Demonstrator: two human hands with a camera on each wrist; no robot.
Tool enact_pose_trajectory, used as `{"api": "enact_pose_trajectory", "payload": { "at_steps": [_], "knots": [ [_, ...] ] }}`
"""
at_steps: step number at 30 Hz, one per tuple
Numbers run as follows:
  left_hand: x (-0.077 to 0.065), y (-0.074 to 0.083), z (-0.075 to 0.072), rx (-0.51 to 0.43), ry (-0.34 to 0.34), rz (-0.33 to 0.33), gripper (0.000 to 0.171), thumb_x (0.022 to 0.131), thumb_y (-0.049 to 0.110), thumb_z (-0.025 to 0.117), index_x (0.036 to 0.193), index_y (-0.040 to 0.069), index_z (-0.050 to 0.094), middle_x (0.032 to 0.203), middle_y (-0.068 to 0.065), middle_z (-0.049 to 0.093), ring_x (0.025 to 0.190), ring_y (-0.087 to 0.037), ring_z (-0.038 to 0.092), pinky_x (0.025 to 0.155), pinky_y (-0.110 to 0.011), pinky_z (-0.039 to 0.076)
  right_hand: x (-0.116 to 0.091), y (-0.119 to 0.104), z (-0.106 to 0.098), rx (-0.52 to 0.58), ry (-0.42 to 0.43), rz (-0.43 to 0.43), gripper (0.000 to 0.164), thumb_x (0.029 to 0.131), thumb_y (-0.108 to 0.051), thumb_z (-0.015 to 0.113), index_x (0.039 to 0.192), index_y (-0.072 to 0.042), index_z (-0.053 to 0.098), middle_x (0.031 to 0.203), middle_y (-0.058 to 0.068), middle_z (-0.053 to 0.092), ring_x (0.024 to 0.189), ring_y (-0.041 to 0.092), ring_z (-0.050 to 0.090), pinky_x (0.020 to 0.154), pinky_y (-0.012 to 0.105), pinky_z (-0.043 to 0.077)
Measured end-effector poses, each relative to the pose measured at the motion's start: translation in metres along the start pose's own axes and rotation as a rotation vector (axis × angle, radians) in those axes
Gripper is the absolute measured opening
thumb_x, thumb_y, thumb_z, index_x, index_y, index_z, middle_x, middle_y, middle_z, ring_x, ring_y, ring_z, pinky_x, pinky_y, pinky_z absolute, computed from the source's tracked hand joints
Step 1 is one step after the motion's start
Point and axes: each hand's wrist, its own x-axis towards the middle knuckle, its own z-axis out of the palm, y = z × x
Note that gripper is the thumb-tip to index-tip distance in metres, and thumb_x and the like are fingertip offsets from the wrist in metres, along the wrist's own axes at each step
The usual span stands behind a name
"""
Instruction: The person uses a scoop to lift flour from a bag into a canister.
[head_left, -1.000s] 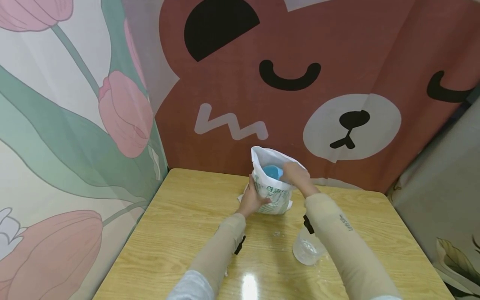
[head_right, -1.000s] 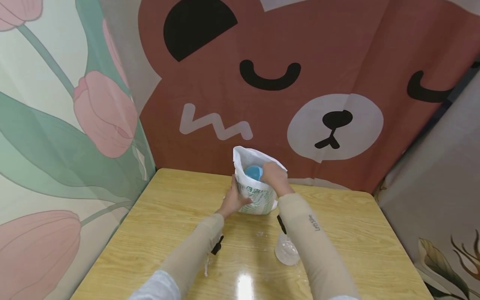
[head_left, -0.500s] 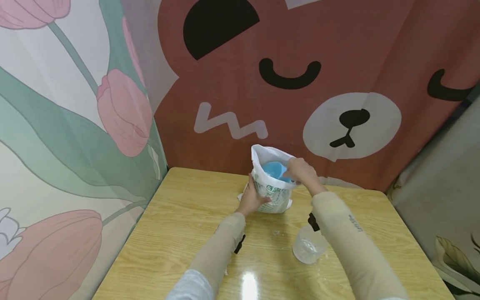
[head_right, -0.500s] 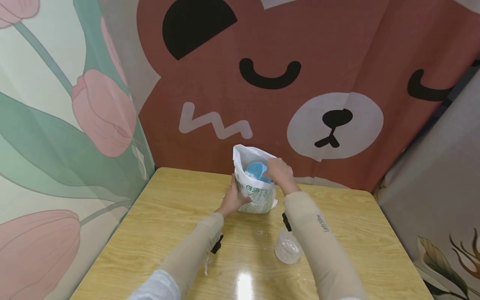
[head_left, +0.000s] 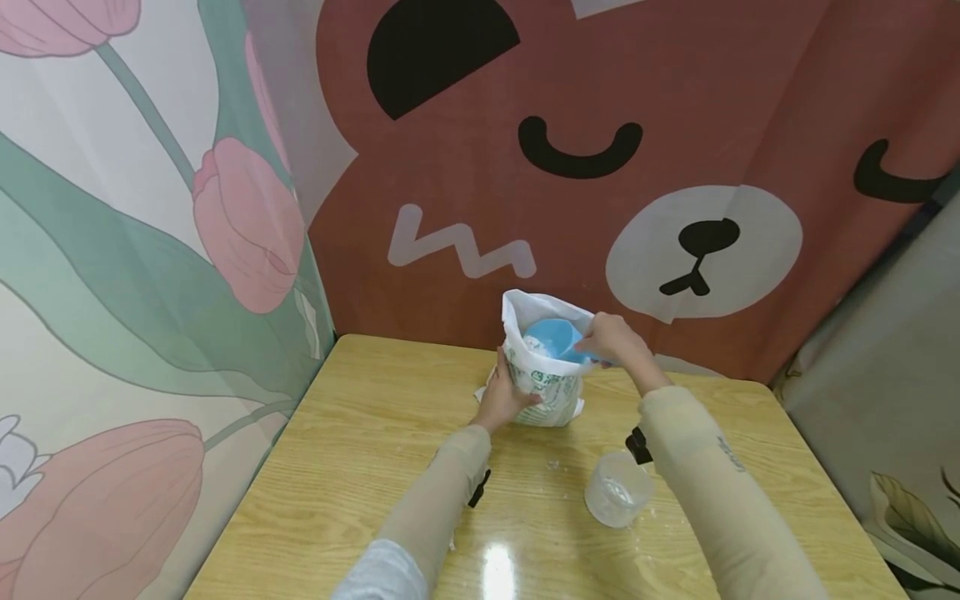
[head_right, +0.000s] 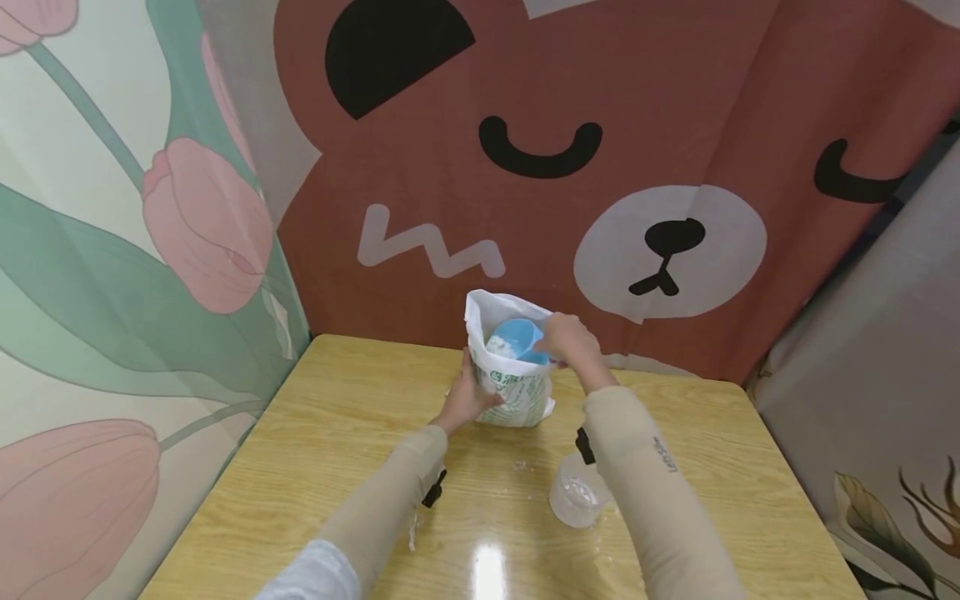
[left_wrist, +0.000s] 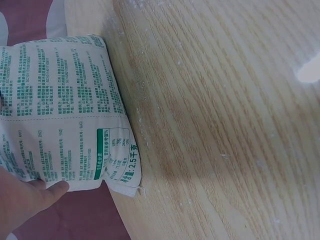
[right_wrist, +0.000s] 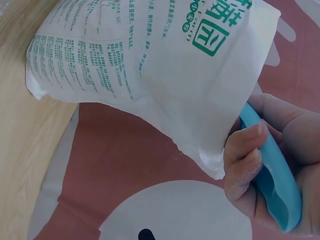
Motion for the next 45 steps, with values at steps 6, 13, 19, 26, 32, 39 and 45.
{"api": "enact_pose_trajectory", "payload": {
  "at_steps": [6,13,19,26,32,39,45],
  "knots": [
    [-0.001,0.001,0.000,0.000,-0.004,0.002,0.119,0.069,0.029,0.081,0.146,0.003,-0.006,0.145,-0.022,0.027,0.130,-0.035,0.032,0.103,-0.044,0.031,-0.001,0.006,-0.003,0.063,-0.007,0.009,0.033,0.090,-0.022,0.058,0.064,-0.002,0.064,0.049,0.001,0.049,0.044,0.012,0.047,0.045,0.025,0.040],
    [-0.001,0.001,0.000,0.002,0.006,-0.011,0.118,0.070,0.029,0.081,0.147,0.005,-0.005,0.145,-0.021,0.028,0.129,-0.035,0.033,0.102,-0.045,0.032,0.000,0.012,-0.005,0.111,-0.024,0.000,0.034,0.092,-0.023,0.055,0.072,0.000,0.068,0.053,0.003,0.053,0.043,0.011,0.046,0.045,0.025,0.040],
    [-0.001,0.000,0.001,-0.006,0.005,-0.011,0.118,0.070,0.028,0.081,0.147,0.006,-0.006,0.145,-0.021,0.028,0.129,-0.034,0.033,0.103,-0.045,0.032,-0.004,0.014,-0.006,0.118,-0.037,-0.011,0.032,0.092,-0.023,0.054,0.076,0.000,0.069,0.054,0.003,0.052,0.042,0.011,0.043,0.044,0.025,0.038],
    [-0.001,0.000,0.000,0.000,-0.004,-0.014,0.119,0.070,0.029,0.080,0.147,0.007,-0.008,0.144,-0.022,0.029,0.128,-0.035,0.034,0.102,-0.044,0.033,-0.007,0.012,-0.004,0.118,-0.039,-0.040,0.030,0.092,-0.024,0.055,0.086,0.001,0.071,0.053,0.001,0.051,0.040,0.011,0.042,0.042,0.024,0.038],
    [-0.002,0.003,-0.001,-0.002,-0.020,-0.052,0.120,0.071,0.030,0.080,0.147,0.008,-0.010,0.145,-0.021,0.027,0.129,-0.034,0.034,0.102,-0.044,0.033,-0.009,0.010,-0.002,0.103,-0.010,-0.061,0.029,0.091,-0.024,0.056,0.087,-0.001,0.073,0.049,0.000,0.048,0.039,0.012,0.045,0.042,0.025,0.039],
    [-0.002,0.003,0.000,0.014,-0.022,-0.074,0.121,0.070,0.032,0.080,0.147,0.008,-0.010,0.146,-0.021,0.026,0.129,-0.033,0.034,0.102,-0.043,0.033,-0.010,0.008,0.001,0.041,0.043,-0.024,0.025,0.091,-0.023,0.058,0.090,-0.003,0.073,0.055,0.002,0.053,0.041,0.013,0.046,0.042,0.025,0.039],
    [-0.002,0.003,0.000,0.014,-0.025,-0.076,0.121,0.071,0.034,0.079,0.147,0.009,-0.011,0.146,-0.020,0.026,0.129,-0.033,0.033,0.102,-0.044,0.033,-0.011,0.002,0.003,-0.050,0.078,0.015,0.024,0.091,-0.023,0.058,0.090,-0.005,0.073,0.056,0.002,0.054,0.044,0.015,0.050,0.041,0.026,0.037]
  ]
}}
